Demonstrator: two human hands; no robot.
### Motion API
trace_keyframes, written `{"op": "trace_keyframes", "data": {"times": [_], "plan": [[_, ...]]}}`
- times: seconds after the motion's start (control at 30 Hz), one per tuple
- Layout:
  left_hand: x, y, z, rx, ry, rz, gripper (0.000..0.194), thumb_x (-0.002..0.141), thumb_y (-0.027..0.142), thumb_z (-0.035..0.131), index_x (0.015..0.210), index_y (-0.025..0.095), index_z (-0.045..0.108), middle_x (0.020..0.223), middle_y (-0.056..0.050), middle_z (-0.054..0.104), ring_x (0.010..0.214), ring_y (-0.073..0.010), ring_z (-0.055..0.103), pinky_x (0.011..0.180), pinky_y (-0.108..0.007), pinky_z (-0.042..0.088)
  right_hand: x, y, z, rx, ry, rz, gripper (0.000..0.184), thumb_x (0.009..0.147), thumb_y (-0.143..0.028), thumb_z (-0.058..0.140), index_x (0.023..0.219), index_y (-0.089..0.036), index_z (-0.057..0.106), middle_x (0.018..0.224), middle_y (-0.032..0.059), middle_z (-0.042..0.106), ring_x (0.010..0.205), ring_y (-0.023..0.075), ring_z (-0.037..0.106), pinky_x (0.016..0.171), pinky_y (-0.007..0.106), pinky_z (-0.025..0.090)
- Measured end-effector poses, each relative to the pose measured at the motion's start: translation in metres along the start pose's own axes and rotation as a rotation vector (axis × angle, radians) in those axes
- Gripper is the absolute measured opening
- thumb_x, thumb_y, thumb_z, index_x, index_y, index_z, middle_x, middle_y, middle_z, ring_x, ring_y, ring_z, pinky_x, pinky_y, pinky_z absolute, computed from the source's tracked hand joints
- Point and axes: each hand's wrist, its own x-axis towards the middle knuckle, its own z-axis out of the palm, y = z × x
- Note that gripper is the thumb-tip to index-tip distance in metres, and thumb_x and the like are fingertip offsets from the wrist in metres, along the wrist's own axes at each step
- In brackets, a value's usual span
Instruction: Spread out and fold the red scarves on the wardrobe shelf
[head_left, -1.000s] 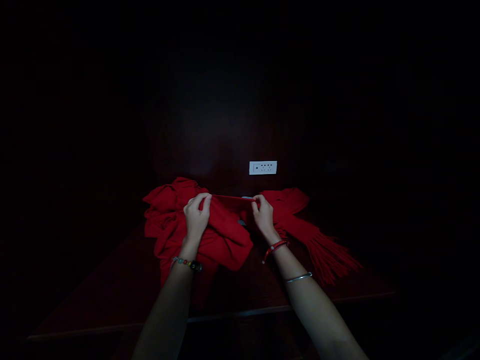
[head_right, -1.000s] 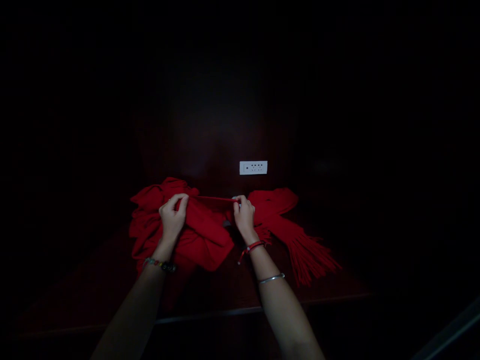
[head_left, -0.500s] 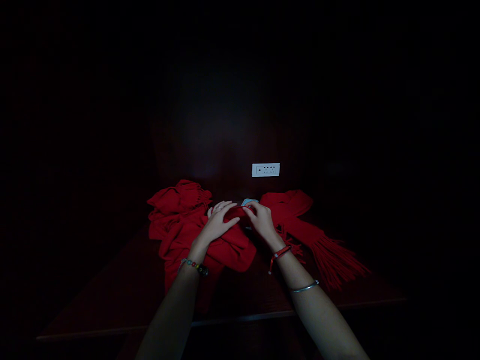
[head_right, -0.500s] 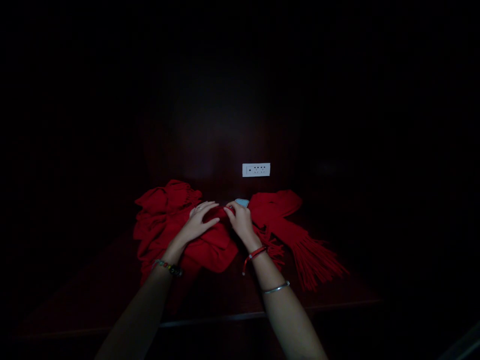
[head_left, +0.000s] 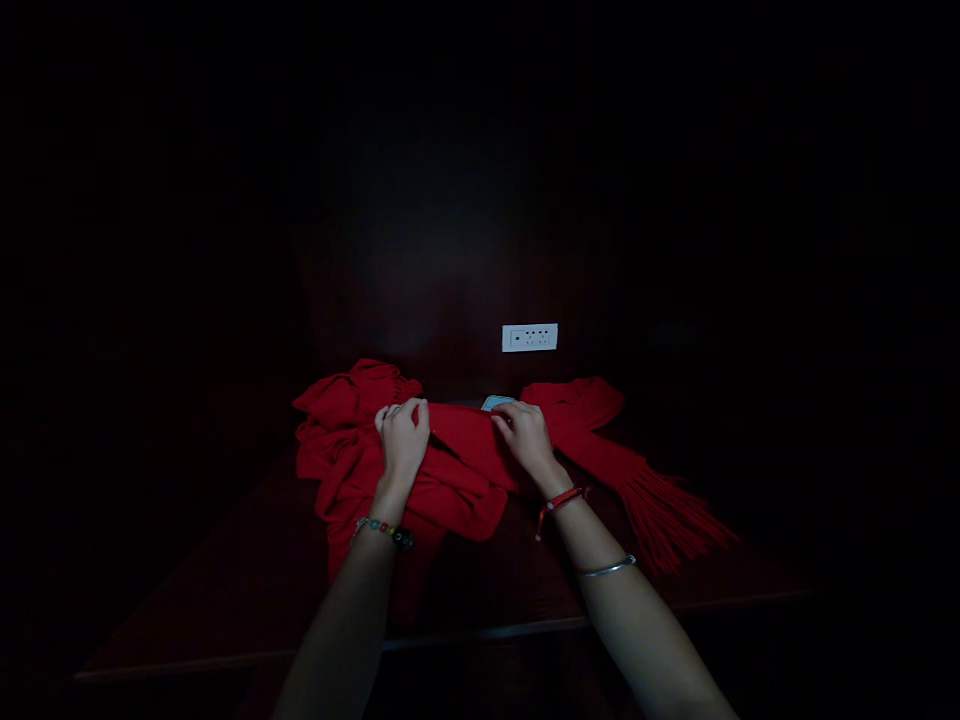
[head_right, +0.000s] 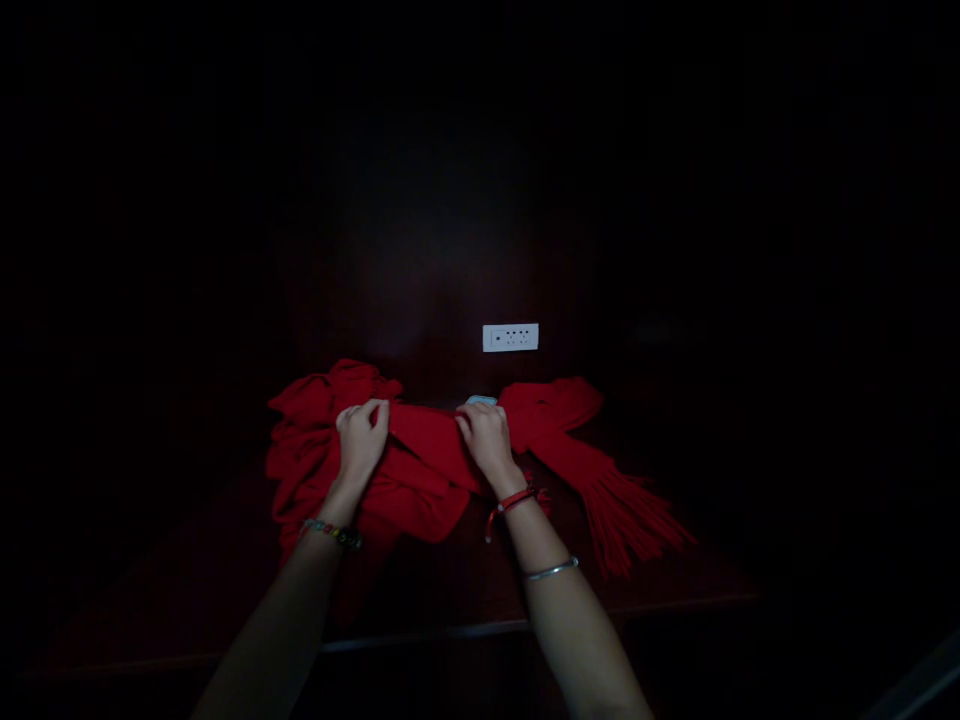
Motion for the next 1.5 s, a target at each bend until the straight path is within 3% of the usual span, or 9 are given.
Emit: {"op": "trace_keyframes", "data": {"times": [0.13, 0.23, 0.3, 0.47, 0.67, 0.97, 1.1, 1.23, 1.5], "plan": [[-0.007, 0.008, -0.001, 0.072, 0.011, 0.106, 0.025, 0.081, 0.032, 0.043, 0.097, 0.021, 0.059, 0.097, -0.008, 0.060, 0.096, -0.0225, 0.050, 0.095, -0.044, 0.021, -0.001, -0.008, 0.000, 0.025, 0.055, -0.033, 0.016, 0.080, -0.020, 0.047, 0.085, -0.019, 0.062, 0.084, 0.0051, 0.064, 0.080, 0.0188, 0.055, 0.075, 0.032, 0.037], [-0.012, 0.018, -0.001, -0.015, -0.107, 0.304, 0.034, 0.078, 0.036, 0.049, 0.110, 0.026, 0.051, 0.112, -0.005, 0.054, 0.109, -0.0226, 0.042, 0.100, -0.046, 0.008, -0.001, -0.013, -0.002, 0.057, 0.059, -0.071, 0.016, 0.081, -0.022, 0.046, 0.085, -0.020, 0.062, 0.084, 0.0049, 0.064, 0.081, 0.0191, 0.054, 0.077, 0.032, 0.036], [-0.014, 0.022, 0.001, -0.063, -0.198, 0.361, 0.028, 0.079, 0.033, 0.049, 0.106, 0.027, 0.052, 0.105, -0.003, 0.058, 0.105, -0.0206, 0.045, 0.100, -0.046, 0.006, -0.001, -0.015, -0.004, 0.076, 0.082, -0.075, 0.016, 0.081, -0.023, 0.046, 0.086, -0.021, 0.061, 0.085, 0.0048, 0.063, 0.082, 0.0190, 0.054, 0.079, 0.032, 0.035], [-0.011, 0.021, 0.002, -0.091, -0.166, 0.339, 0.018, 0.083, 0.022, 0.039, 0.080, 0.022, 0.057, 0.080, 0.000, 0.061, 0.084, -0.0150, 0.053, 0.096, -0.036, 0.021, -0.001, -0.013, -0.007, 0.065, 0.112, -0.064, 0.020, 0.082, -0.026, 0.045, 0.094, -0.020, 0.059, 0.087, 0.0056, 0.062, 0.084, 0.0196, 0.052, 0.080, 0.033, 0.033], [-0.004, 0.013, -0.002, -0.105, -0.014, 0.190, 0.017, 0.083, 0.021, 0.038, 0.080, 0.018, 0.054, 0.074, -0.002, 0.059, 0.076, -0.0164, 0.053, 0.084, -0.031, 0.033, 0.000, -0.006, -0.005, 0.100, 0.083, 0.034, 0.020, 0.082, -0.028, 0.045, 0.088, -0.019, 0.061, 0.085, 0.0061, 0.062, 0.085, 0.0205, 0.052, 0.077, 0.034, 0.035], [-0.008, 0.017, -0.002, -0.169, -0.207, 0.419, 0.018, 0.086, 0.023, 0.035, 0.085, 0.020, 0.053, 0.086, -0.002, 0.058, 0.086, -0.0155, 0.051, 0.085, -0.029, 0.032, -0.004, -0.015, 0.007, 0.413, -0.118, -0.056, 0.045, 0.074, -0.035, 0.055, 0.117, -0.021, 0.047, 0.114, 0.0086, 0.053, 0.105, 0.0193, 0.047, 0.087, 0.034, 0.037], [-0.006, 0.014, -0.003, -0.216, -0.253, 0.439, 0.019, 0.086, 0.022, 0.034, 0.086, 0.021, 0.053, 0.085, -0.001, 0.059, 0.085, -0.0147, 0.051, 0.085, -0.028, 0.032, -0.004, -0.013, 0.005, 0.513, -0.202, -0.027, 0.033, 0.077, -0.032, 0.049, 0.109, -0.022, 0.053, 0.107, 0.0061, 0.058, 0.095, 0.0162, 0.053, 0.078, 0.029, 0.043], [-0.005, 0.011, -0.004, -0.186, -0.221, 0.389, 0.020, 0.086, 0.022, 0.033, 0.086, 0.021, 0.053, 0.086, -0.001, 0.059, 0.085, -0.0152, 0.052, 0.084, -0.028, 0.032, 0.001, -0.014, -0.004, 0.399, -0.127, 0.036, 0.018, 0.078, -0.029, 0.047, 0.079, -0.019, 0.061, 0.079, 0.0037, 0.064, 0.077, 0.0158, 0.057, 0.071, 0.028, 0.043], [-0.006, 0.007, 0.000, -0.085, -0.238, 0.380, 0.013, 0.083, 0.027, 0.043, 0.085, 0.021, 0.054, 0.083, -0.001, 0.060, 0.083, -0.0170, 0.052, 0.082, -0.031, 0.032, 0.001, -0.008, -0.013, 0.515, 0.043, 0.180, 0.020, 0.079, -0.032, 0.040, 0.081, -0.019, 0.055, 0.078, 0.0026, 0.060, 0.074, 0.0157, 0.055, 0.068, 0.026, 0.042]]}}
